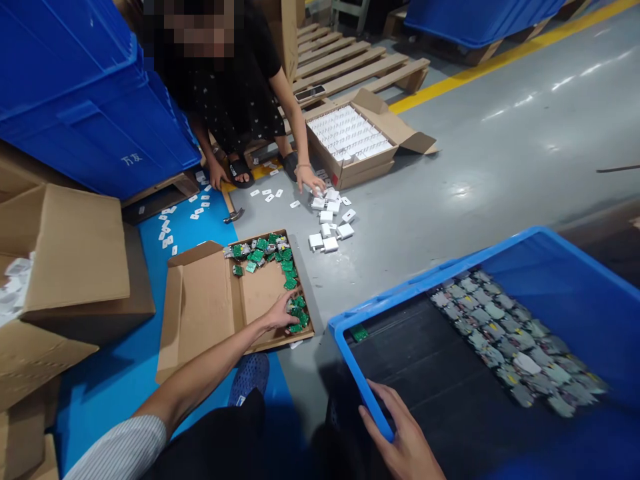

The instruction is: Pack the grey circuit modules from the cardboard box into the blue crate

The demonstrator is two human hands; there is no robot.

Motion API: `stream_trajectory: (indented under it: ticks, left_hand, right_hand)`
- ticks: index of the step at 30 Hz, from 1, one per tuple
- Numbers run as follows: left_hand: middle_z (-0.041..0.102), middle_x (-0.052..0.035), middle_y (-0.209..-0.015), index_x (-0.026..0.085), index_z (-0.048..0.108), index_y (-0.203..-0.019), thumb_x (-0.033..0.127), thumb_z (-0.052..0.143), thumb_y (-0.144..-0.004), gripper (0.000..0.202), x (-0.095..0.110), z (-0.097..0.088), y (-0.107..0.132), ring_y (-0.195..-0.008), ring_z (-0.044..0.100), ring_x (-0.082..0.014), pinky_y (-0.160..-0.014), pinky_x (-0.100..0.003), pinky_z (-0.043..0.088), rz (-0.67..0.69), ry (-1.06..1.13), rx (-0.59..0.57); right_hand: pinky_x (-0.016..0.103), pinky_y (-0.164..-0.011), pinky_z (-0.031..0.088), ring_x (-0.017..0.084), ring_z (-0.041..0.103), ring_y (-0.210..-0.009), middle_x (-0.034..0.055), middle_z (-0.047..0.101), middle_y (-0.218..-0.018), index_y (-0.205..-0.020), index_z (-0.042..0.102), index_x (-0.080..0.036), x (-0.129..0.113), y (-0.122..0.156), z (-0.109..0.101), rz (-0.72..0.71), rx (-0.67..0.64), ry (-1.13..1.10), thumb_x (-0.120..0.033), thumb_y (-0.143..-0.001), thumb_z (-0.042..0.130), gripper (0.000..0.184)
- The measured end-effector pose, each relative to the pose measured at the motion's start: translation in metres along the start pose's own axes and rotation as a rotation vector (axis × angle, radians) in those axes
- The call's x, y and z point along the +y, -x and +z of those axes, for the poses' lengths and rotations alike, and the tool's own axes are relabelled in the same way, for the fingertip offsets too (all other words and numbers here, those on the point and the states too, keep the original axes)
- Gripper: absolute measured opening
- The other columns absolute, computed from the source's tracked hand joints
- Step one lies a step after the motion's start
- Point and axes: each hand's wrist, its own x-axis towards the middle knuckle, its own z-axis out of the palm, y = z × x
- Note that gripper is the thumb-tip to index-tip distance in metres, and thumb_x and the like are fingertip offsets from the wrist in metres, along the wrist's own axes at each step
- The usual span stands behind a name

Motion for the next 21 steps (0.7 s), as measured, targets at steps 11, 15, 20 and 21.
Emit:
stream_trajectory:
  ticks: [11, 15, 20, 21]
  left_hand:
    - [0.054, -0.0087, -0.126, 0.022, 0.058, -0.119, 0.01, 0.084, -0.051, 0.074, -0.001, 0.01, -0.002, -0.068, 0.06, -0.0088, -0.053, -0.021, 0.056, -0.062, 0.095, -0.029]
    - [0.059, -0.0056, -0.112, 0.022, 0.055, -0.117, 0.02, 0.085, -0.053, 0.071, 0.004, 0.004, 0.005, -0.066, 0.063, -0.0125, -0.05, -0.026, 0.057, -0.055, 0.226, -0.097]
    - [0.061, -0.0029, -0.098, 0.025, 0.048, -0.121, 0.036, 0.082, -0.058, 0.073, 0.007, 0.002, 0.021, -0.065, 0.065, -0.015, -0.048, -0.025, 0.055, -0.04, 0.396, -0.127]
    - [0.061, -0.0022, -0.096, 0.025, 0.047, -0.122, 0.038, 0.081, -0.06, 0.073, 0.009, 0.001, 0.025, -0.064, 0.064, -0.0143, -0.048, -0.024, 0.054, -0.032, 0.419, -0.123]
  right_hand:
    - [0.037, -0.102, 0.055, 0.027, 0.065, -0.116, 0.0102, 0.066, -0.126, -0.126, 0.066, -0.026, -0.005, 0.002, -0.001, 0.015, 0.002, 0.002, -0.052, -0.09, 0.059, 0.045]
    - [0.037, -0.103, 0.054, 0.027, 0.064, -0.118, 0.0107, 0.065, -0.127, -0.126, 0.066, -0.025, -0.003, 0.001, 0.0, 0.026, 0.0, 0.007, -0.052, -0.09, 0.059, 0.046]
    - [0.038, -0.105, 0.053, 0.027, 0.062, -0.121, 0.0106, 0.063, -0.13, -0.131, 0.063, -0.025, -0.003, 0.005, -0.001, -0.003, 0.0, -0.014, -0.053, -0.09, 0.06, 0.05]
    - [0.039, -0.106, 0.052, 0.028, 0.06, -0.124, 0.0104, 0.062, -0.132, -0.132, 0.062, -0.025, -0.005, 0.006, -0.002, -0.011, 0.027, -0.025, -0.053, -0.089, 0.062, 0.051]
